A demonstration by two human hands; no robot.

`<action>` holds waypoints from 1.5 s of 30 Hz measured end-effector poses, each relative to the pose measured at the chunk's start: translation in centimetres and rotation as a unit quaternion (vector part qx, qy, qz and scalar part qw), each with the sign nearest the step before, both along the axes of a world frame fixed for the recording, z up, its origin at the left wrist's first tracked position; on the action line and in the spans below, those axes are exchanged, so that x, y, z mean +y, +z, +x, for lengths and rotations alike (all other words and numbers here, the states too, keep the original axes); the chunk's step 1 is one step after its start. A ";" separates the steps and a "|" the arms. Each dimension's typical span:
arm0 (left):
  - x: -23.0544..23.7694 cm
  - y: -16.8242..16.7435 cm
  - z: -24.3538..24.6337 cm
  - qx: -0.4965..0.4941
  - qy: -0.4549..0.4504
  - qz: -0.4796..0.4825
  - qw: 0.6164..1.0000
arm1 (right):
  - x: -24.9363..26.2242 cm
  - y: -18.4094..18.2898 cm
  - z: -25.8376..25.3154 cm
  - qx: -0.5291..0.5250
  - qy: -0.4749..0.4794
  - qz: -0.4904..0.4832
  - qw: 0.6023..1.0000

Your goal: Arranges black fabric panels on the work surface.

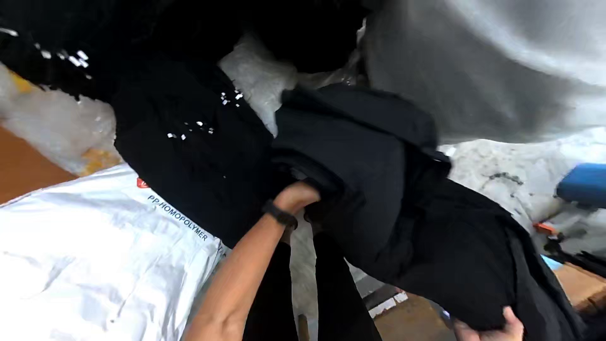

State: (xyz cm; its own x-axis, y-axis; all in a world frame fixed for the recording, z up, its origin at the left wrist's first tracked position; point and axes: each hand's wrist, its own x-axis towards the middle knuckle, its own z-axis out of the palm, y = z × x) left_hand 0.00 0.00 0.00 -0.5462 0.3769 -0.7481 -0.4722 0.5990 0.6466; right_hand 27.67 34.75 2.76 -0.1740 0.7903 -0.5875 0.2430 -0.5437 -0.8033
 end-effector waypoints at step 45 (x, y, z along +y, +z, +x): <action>-16.7 -19.1 14.2 0.003 0.379 -0.253 0.890 | -39.1 -20.5 -17.9 -0.198 0.784 0.039 0.587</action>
